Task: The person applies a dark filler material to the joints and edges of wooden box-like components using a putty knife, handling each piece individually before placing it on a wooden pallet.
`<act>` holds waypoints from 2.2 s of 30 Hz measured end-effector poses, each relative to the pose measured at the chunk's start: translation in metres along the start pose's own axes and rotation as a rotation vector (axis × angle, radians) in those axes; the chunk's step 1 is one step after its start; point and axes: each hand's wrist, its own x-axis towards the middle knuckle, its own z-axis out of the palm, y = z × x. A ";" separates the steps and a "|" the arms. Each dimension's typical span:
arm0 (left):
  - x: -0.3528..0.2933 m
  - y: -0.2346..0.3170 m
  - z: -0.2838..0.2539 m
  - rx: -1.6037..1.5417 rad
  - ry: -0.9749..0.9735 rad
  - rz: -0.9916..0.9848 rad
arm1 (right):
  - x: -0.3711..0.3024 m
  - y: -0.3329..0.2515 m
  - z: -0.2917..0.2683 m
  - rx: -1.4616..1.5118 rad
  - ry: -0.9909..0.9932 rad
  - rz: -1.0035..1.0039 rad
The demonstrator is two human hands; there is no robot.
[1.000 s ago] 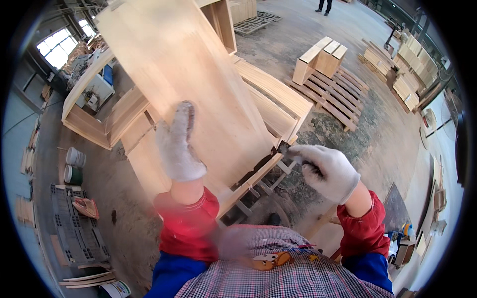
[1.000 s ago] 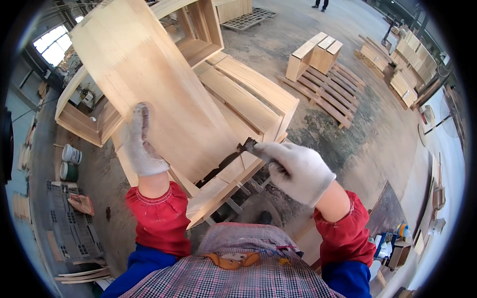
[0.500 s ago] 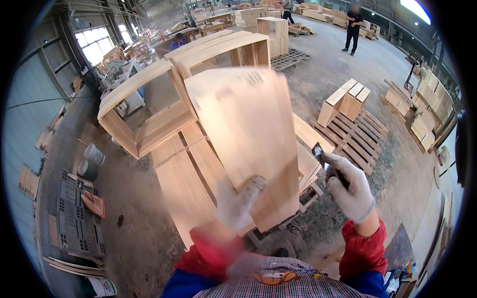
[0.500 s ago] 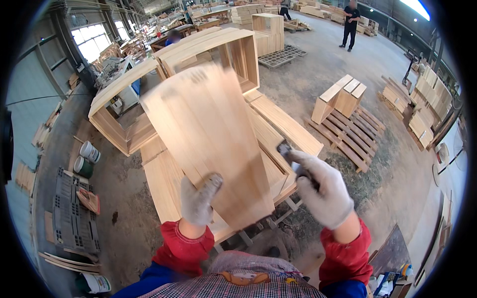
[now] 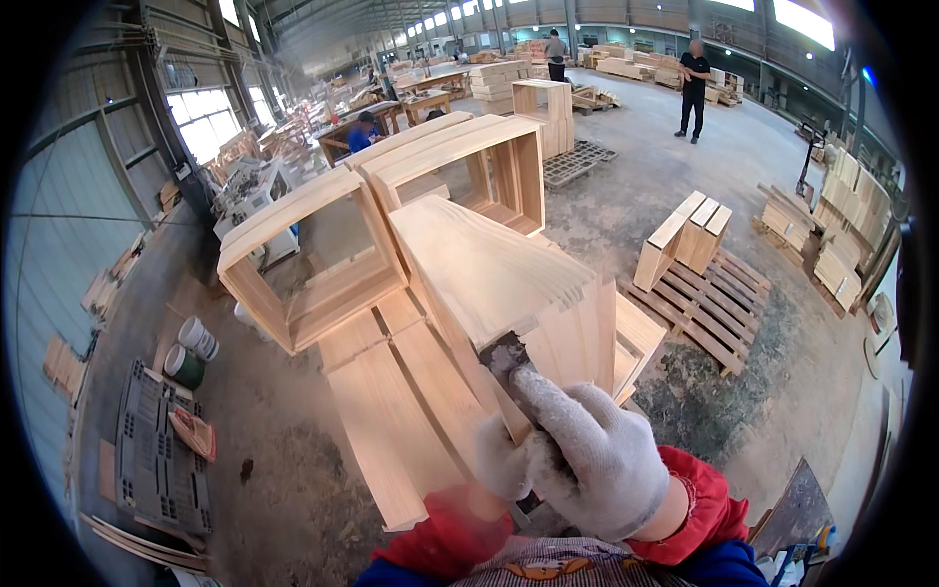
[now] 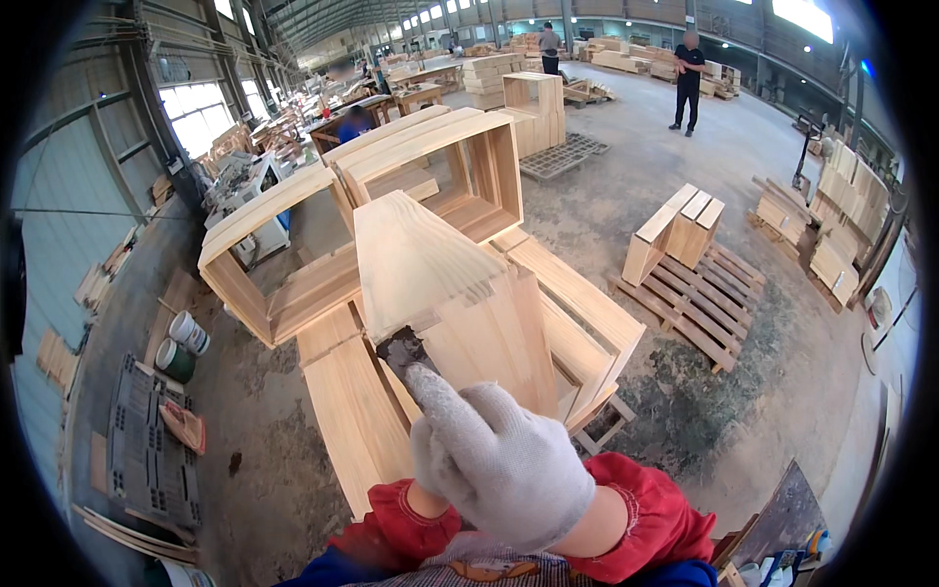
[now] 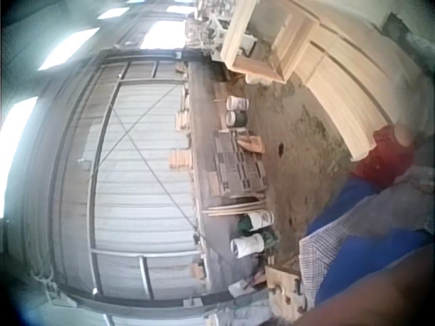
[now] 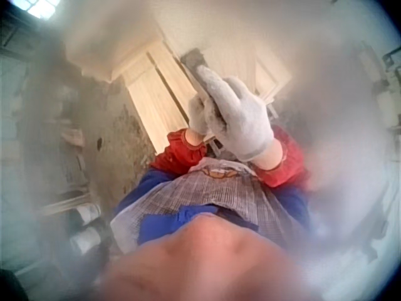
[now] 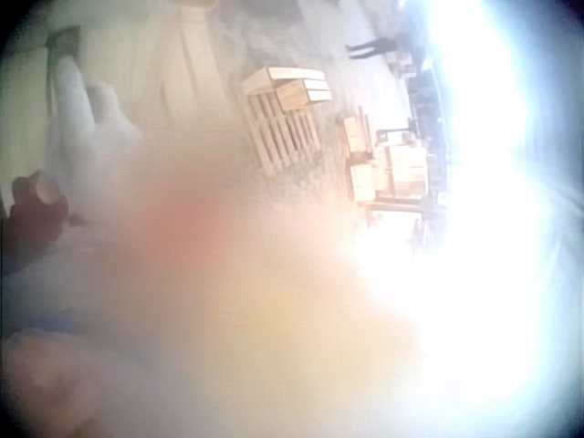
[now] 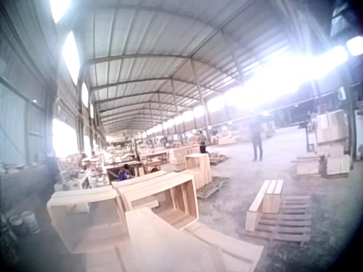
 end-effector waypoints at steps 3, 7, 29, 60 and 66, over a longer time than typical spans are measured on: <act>-0.001 -0.001 -0.001 0.171 -0.015 0.060 | 0.000 -0.002 0.005 0.018 0.045 0.009; -0.002 -0.003 0.001 -0.012 0.019 0.018 | -0.001 -0.003 0.006 0.010 0.036 0.004; 0.004 0.004 -0.009 -0.448 -0.140 -0.211 | -0.008 0.013 0.000 0.013 0.073 0.012; 0.002 0.021 0.000 -0.409 0.012 -0.334 | 0.044 0.018 -0.097 -0.407 -0.475 -0.220; 0.002 0.021 -0.003 -0.435 -0.026 -0.335 | 0.039 0.046 -0.115 -0.387 -0.295 -0.199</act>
